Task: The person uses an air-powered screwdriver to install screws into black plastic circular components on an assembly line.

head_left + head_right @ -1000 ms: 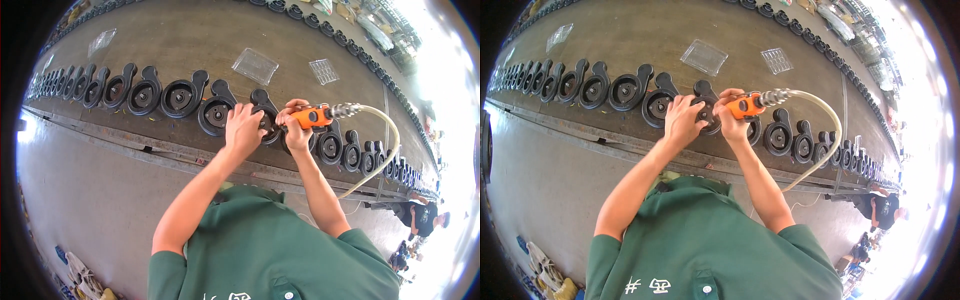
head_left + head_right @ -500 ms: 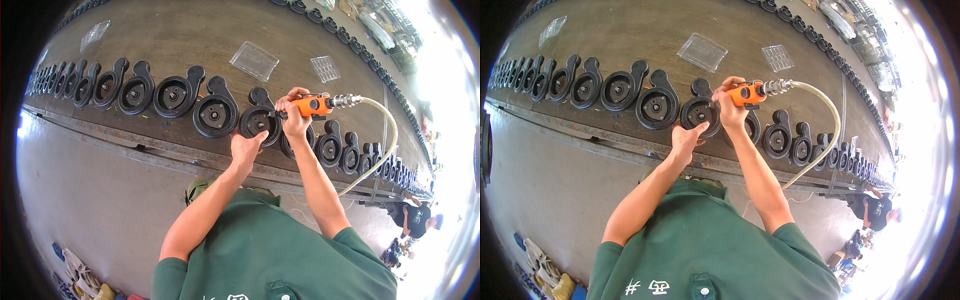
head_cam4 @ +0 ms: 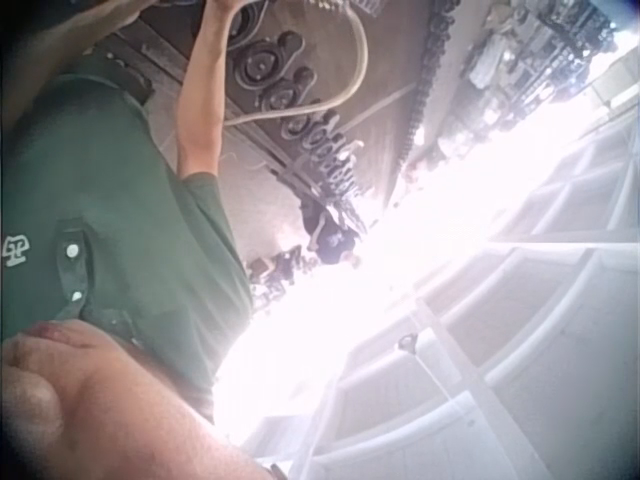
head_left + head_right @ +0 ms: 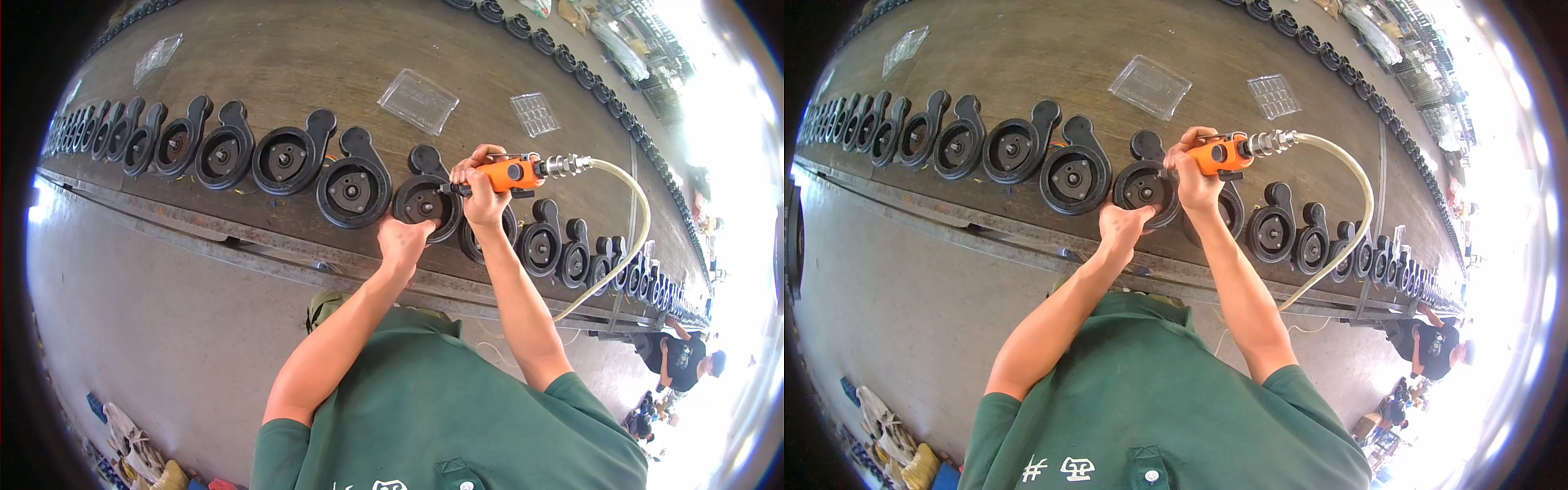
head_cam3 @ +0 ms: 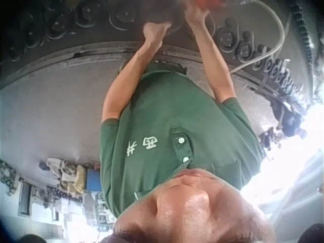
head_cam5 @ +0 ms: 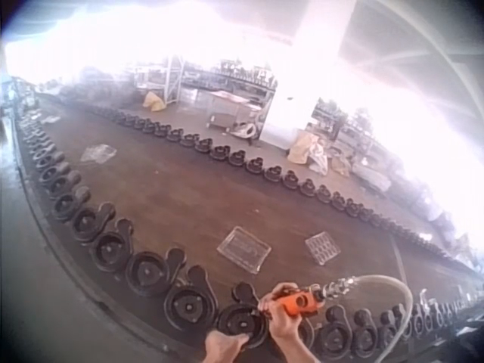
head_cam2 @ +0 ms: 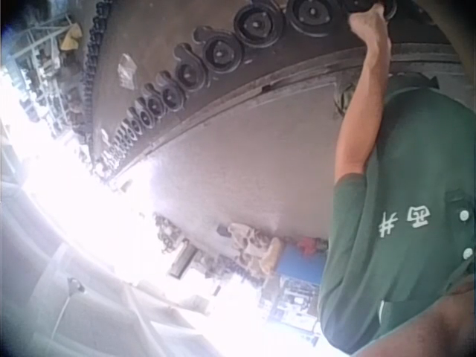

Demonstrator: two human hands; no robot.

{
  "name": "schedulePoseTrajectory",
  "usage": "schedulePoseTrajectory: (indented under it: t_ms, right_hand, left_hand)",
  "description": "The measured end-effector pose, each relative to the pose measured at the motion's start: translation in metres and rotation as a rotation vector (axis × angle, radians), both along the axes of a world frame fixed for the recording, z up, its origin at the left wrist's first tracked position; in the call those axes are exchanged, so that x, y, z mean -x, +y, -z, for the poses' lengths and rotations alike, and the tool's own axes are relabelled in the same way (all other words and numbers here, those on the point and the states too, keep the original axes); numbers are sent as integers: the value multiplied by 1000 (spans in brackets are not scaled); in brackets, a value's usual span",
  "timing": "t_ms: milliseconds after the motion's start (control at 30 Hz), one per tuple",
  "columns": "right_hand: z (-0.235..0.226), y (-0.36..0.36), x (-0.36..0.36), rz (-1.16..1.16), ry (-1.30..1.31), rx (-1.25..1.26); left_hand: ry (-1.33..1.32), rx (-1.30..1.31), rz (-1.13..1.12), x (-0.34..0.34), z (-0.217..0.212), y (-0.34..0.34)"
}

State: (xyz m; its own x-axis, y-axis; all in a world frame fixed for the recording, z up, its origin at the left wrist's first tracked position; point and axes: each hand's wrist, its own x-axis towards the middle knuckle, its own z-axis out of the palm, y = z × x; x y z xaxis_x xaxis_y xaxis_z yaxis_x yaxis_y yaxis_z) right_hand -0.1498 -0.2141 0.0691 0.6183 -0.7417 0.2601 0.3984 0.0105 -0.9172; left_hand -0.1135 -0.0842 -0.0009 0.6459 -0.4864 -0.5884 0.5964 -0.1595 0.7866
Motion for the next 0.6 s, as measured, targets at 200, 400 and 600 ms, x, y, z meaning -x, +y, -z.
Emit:
schedulePoseTrajectory:
  t_ms: [200, 400, 600]
  right_hand:
    - [-3, 4, -1, -108, 66, 70]
    - [6, 7, -5, -154, 121, 105]
    - [-2, 11, -11, -84, 135, 172]
  left_hand:
    - [-96, 26, -44, 5, 10, -2]
    - [-99, 79, -80, 5, 1, -1]
    - [36, 59, -119, 5, -9, -2]
